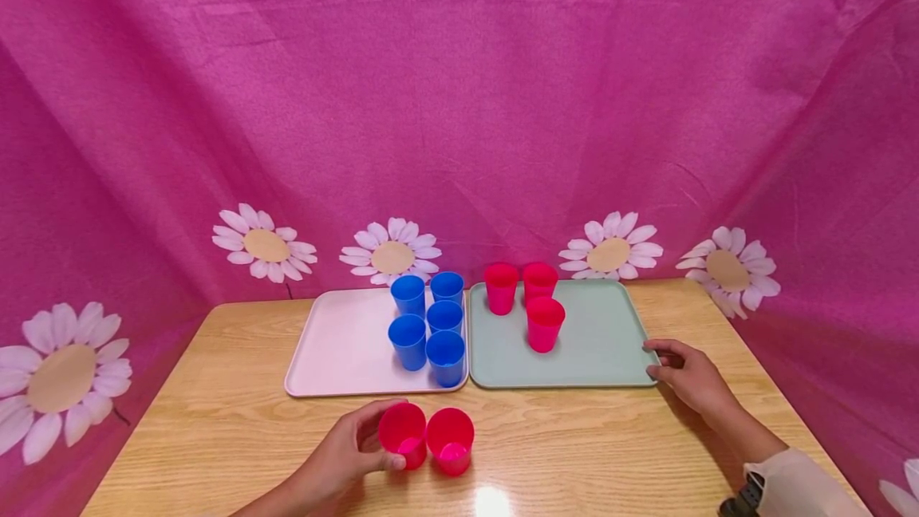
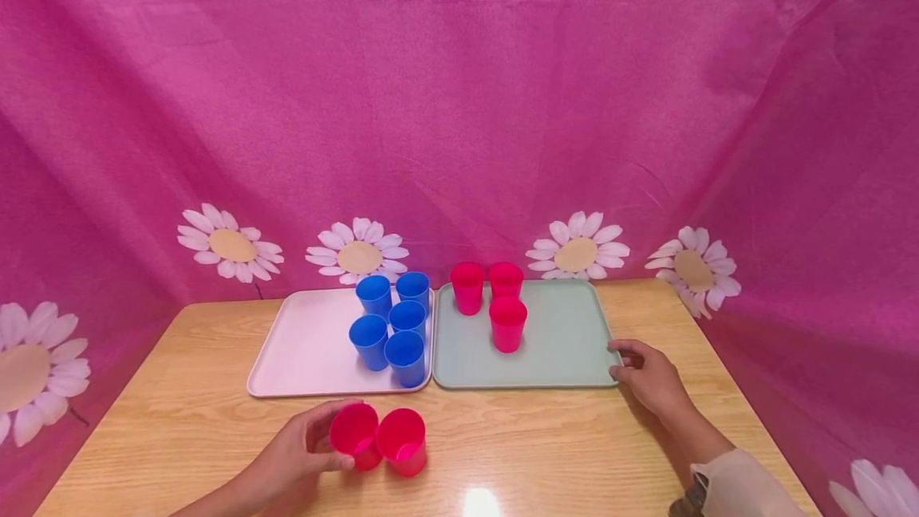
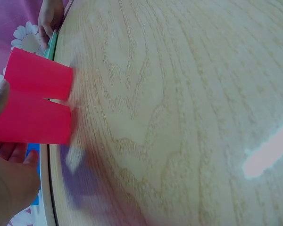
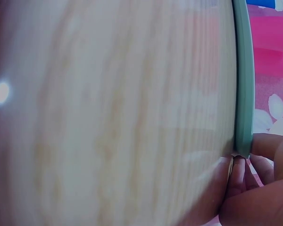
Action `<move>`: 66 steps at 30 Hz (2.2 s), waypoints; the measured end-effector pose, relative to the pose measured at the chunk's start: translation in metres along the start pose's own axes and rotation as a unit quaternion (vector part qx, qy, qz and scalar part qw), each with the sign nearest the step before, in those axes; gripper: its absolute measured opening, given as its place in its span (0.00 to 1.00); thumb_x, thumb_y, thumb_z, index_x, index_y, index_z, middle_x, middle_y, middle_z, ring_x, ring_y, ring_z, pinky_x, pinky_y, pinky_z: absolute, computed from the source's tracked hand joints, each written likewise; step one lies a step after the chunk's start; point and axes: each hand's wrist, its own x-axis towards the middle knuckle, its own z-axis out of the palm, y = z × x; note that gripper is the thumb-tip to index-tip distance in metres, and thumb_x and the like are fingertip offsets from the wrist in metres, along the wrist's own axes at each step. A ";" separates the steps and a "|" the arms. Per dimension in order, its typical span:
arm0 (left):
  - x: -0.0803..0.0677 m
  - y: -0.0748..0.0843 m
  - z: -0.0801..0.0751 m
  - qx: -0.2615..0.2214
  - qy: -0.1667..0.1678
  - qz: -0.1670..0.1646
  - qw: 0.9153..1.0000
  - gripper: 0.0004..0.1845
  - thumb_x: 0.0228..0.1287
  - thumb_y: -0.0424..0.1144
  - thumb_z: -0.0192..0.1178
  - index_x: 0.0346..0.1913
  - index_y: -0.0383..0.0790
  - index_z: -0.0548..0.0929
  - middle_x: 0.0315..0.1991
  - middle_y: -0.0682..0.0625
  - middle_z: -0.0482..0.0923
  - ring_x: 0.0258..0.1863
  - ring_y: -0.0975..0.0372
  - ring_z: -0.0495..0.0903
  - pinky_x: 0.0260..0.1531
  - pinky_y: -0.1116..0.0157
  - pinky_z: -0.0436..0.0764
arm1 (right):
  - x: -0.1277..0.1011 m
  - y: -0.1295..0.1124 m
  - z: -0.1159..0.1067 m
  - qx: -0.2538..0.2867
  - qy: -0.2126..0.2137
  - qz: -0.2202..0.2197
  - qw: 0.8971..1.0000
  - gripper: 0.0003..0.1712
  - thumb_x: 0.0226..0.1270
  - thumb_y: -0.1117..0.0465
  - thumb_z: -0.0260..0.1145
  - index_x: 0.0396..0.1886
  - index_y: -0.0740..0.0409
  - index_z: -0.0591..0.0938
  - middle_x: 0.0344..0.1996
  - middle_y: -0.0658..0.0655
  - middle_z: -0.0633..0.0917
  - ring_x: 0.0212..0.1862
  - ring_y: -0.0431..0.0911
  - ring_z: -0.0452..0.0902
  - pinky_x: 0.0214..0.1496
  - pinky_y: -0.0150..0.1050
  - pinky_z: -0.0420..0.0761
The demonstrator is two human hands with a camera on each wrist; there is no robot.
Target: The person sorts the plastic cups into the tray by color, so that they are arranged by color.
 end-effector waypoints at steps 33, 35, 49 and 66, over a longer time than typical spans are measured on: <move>0.029 0.074 -0.005 0.111 0.035 0.102 0.988 0.39 0.60 0.40 0.76 0.73 0.39 0.73 0.63 0.40 0.79 0.62 0.47 0.79 0.52 0.64 0.85 | -0.001 -0.001 0.001 0.000 0.004 -0.010 1.000 0.24 0.69 0.66 0.69 0.63 0.71 0.78 0.47 0.66 0.81 0.44 0.49 0.70 0.38 0.28 0.73; 0.034 0.082 -0.001 0.109 0.036 0.106 0.988 0.38 0.60 0.39 0.76 0.73 0.40 0.73 0.63 0.40 0.79 0.62 0.48 0.79 0.52 0.63 0.86 | -0.002 -0.002 0.001 0.000 0.004 -0.009 1.000 0.24 0.69 0.66 0.69 0.63 0.71 0.78 0.47 0.67 0.81 0.44 0.49 0.71 0.38 0.27 0.73; 0.085 0.107 0.051 0.061 0.043 0.146 0.986 0.34 0.62 0.31 0.72 0.71 0.34 0.73 0.60 0.38 0.80 0.60 0.49 0.80 0.53 0.56 0.86 | -0.001 -0.001 0.000 -0.003 -0.003 0.001 1.000 0.25 0.70 0.66 0.68 0.64 0.69 0.77 0.48 0.67 0.79 0.48 0.55 0.71 0.38 0.25 0.75; 0.139 0.108 0.107 0.073 0.134 0.083 0.985 0.34 0.64 0.32 0.71 0.69 0.33 0.68 0.59 0.38 0.79 0.59 0.46 0.81 0.54 0.53 0.86 | 0.000 -0.001 0.000 -0.005 -0.001 0.004 1.000 0.24 0.70 0.67 0.68 0.64 0.69 0.78 0.49 0.67 0.79 0.48 0.54 0.71 0.39 0.24 0.74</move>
